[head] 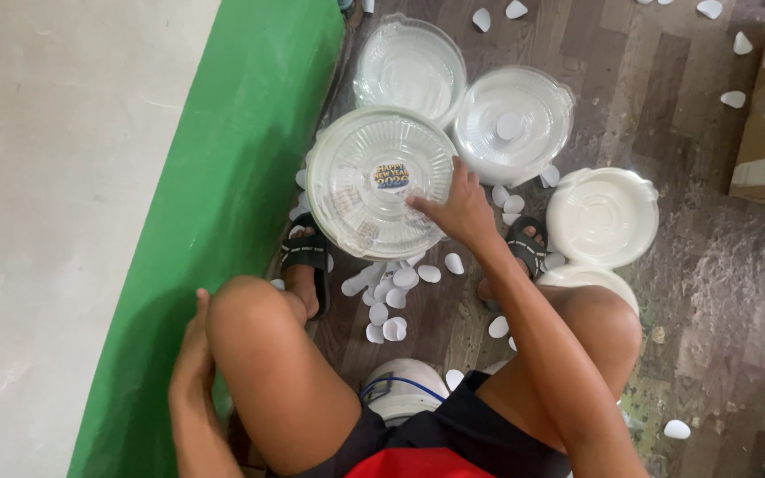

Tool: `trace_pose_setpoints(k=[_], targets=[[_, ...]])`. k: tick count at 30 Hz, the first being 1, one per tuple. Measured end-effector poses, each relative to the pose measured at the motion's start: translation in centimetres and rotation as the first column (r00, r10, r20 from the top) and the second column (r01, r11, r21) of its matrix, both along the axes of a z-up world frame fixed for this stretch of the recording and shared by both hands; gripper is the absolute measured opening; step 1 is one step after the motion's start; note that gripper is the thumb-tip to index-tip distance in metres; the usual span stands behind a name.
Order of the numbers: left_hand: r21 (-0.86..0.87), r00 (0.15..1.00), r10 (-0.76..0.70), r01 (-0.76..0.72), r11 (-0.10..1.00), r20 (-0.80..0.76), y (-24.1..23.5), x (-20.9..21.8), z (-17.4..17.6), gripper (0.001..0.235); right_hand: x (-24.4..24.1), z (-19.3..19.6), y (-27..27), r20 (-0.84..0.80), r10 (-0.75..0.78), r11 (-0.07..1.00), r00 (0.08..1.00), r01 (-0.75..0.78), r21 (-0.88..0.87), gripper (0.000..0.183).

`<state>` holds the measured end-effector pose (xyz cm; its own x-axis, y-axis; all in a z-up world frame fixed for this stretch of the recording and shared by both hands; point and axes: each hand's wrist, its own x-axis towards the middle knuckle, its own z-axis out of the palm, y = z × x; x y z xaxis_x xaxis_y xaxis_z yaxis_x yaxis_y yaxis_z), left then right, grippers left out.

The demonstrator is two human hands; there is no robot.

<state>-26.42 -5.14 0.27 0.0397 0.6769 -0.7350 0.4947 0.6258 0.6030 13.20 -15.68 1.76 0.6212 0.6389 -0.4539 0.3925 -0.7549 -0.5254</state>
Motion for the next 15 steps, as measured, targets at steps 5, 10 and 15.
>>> trace_pose_setpoints(k=[5, 10, 15], targets=[[-0.159, 0.962, 0.031, 0.013, 0.987, 0.27, -0.7, -7.5, -6.0, 0.063, 1.0, -3.5, 0.6, -0.063, -0.12, 0.993, 0.991, 0.121, 0.01, 0.113], [-0.25, 0.999, 0.036, -0.043, 0.967, -0.031, -1.8, 1.5, 5.9, 0.081, 1.5, -2.8, 0.8, -0.083, -0.166, 0.984, 0.983, 0.16, -0.074, 0.098], [-0.23, 0.963, 0.268, -0.27, 0.935, -0.037, -2.2, 4.0, 8.3, 0.082, 2.0, -4.1, 0.6, -0.069, -0.16, 0.986, 0.985, 0.155, -0.063, 0.109]])
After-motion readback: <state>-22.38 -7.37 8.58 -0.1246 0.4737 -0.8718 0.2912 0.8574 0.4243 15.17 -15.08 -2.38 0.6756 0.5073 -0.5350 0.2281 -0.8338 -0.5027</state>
